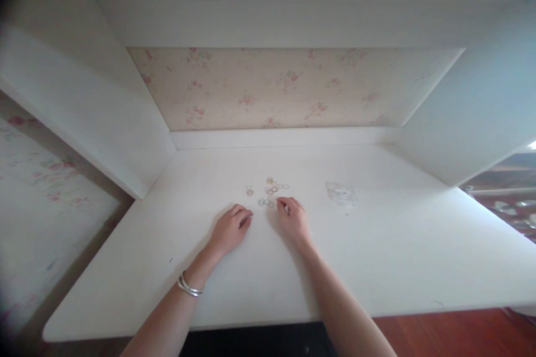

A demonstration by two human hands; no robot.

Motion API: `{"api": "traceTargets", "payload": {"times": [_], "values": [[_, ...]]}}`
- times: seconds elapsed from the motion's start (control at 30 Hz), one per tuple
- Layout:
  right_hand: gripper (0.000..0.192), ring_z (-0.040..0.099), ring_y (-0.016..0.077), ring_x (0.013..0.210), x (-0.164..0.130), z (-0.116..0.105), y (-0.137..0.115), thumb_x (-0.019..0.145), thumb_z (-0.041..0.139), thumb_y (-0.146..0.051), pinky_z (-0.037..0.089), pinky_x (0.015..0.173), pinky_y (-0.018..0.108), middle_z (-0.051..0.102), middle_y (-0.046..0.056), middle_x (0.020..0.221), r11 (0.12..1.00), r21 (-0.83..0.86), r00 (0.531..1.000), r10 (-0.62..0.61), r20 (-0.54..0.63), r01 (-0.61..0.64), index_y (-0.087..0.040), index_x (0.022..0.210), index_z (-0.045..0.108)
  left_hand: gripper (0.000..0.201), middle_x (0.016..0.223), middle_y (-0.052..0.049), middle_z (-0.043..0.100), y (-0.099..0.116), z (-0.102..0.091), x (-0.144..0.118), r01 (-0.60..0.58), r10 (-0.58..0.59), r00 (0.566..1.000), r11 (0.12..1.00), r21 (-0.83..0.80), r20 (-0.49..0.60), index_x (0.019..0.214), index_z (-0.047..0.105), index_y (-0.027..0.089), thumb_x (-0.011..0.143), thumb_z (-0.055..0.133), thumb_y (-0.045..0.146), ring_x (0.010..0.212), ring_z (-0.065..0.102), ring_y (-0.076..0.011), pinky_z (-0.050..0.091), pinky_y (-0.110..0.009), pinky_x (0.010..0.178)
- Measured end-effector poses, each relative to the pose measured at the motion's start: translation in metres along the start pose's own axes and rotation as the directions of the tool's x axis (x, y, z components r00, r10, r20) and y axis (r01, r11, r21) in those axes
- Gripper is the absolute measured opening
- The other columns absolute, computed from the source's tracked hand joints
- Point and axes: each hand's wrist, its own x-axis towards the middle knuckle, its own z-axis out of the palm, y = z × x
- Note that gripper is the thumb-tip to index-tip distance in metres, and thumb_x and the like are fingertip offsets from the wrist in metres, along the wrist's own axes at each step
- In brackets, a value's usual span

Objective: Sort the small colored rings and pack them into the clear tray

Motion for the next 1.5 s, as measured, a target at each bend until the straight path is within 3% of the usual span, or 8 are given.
{"api": "traceTargets", "payload": {"times": [0.37, 0.8, 1.07, 1.2, 1.3, 1.4, 1.5], "values": [[0.022, 0.058, 0.0129, 0.078, -0.006, -0.004, -0.01, 0.085, 0.048, -0.031, 0.039, 0.073, 0.024, 0.063, 0.002, 0.089, 0.957, -0.243, 0.972, -0.108, 0.207, 0.158, -0.026, 0.09, 0.069, 0.02, 0.092, -0.004, 0.06, 0.001, 0.003, -0.003, -0.019, 0.018, 0.999, 0.999, -0.03, -0.04, 0.094, 0.064, 0.021, 0.088, 0.045, 0.022, 0.085, 0.058, -0.0141, 0.045, -0.025, 0.078], [0.021, 0.056, 0.0139, 0.081, -0.004, -0.002, -0.012, 0.085, 0.05, -0.032, 0.035, 0.074, 0.026, 0.061, 0.003, 0.095, 0.957, -0.284, 0.964, 0.015, 0.265, 0.063, -0.024, 0.092, 0.067, 0.017, 0.09, -0.003, 0.062, 0.0, 0.006, -0.007, 0.014, -0.02, 0.997, 0.997, -0.079, -0.077, 0.092, 0.063, 0.02, 0.086, 0.047, 0.02, 0.083, 0.058, -0.0134, 0.045, -0.025, 0.078], [0.024, 0.056, 0.0135, 0.085, -0.008, 0.001, -0.009, 0.092, 0.041, -0.029, 0.034, 0.078, 0.028, 0.059, 0.004, 0.094, 0.94, -0.261, 0.952, -0.149, 0.267, 0.221, -0.021, 0.09, 0.063, 0.018, 0.088, -0.003, 0.063, 0.001, 0.005, -0.006, 0.032, -0.046, 0.993, 0.991, -0.129, -0.105, 0.091, 0.063, 0.02, 0.087, 0.045, 0.022, 0.083, 0.059, -0.0146, 0.045, -0.026, 0.077], [0.024, 0.055, 0.0136, 0.084, -0.012, 0.009, -0.016, 0.093, 0.041, -0.03, 0.036, 0.076, 0.026, 0.059, 0.005, 0.092, 0.933, -0.149, 0.932, -0.292, 0.214, 0.327, -0.021, 0.094, 0.063, 0.02, 0.083, -0.003, 0.065, 0.001, 0.006, 0.0, 0.137, -0.183, 0.964, 0.963, -0.23, -0.192, 0.083, 0.064, 0.019, 0.086, 0.044, 0.024, 0.076, 0.059, -0.0141, 0.045, -0.026, 0.072], [0.023, 0.055, 0.0135, 0.083, -0.014, 0.017, -0.032, 0.093, 0.041, -0.027, 0.036, 0.075, 0.026, 0.059, 0.004, 0.089, 0.896, -0.076, 0.872, -0.401, 0.28, 0.437, -0.021, 0.092, 0.063, 0.022, 0.086, -0.003, 0.067, -0.002, 0.002, 0.005, 0.25, -0.351, 0.902, 0.9, -0.356, -0.252, 0.086, 0.064, 0.019, 0.085, 0.044, 0.027, 0.077, 0.06, -0.0149, 0.045, -0.027, 0.073], [0.021, 0.054, 0.0133, 0.084, -0.014, 0.023, -0.048, 0.092, 0.042, -0.024, 0.034, 0.076, 0.026, 0.06, 0.003, 0.089, 0.866, -0.039, 0.812, -0.451, 0.37, 0.499, -0.021, 0.092, 0.063, 0.025, 0.089, -0.004, 0.068, -0.008, -0.005, 0.008, 0.338, -0.479, 0.847, 0.82, -0.462, -0.232, 0.09, 0.065, 0.018, 0.084, 0.045, 0.032, 0.081, 0.061, -0.0161, 0.046, -0.028, 0.076], [0.019, 0.053, 0.0146, 0.085, -0.014, 0.028, -0.052, 0.09, 0.046, -0.024, 0.033, 0.077, 0.027, 0.061, 0.003, 0.087, 0.857, -0.069, 0.789, -0.435, 0.433, 0.51, -0.022, 0.088, 0.065, 0.028, 0.087, -0.004, 0.069, -0.011, -0.01, 0.007, 0.374, -0.519, 0.835, 0.777, -0.507, -0.18, 0.09, 0.065, 0.017, 0.084, 0.046, 0.037, 0.08, 0.062, -0.0163, 0.047, -0.028, 0.075]]}}
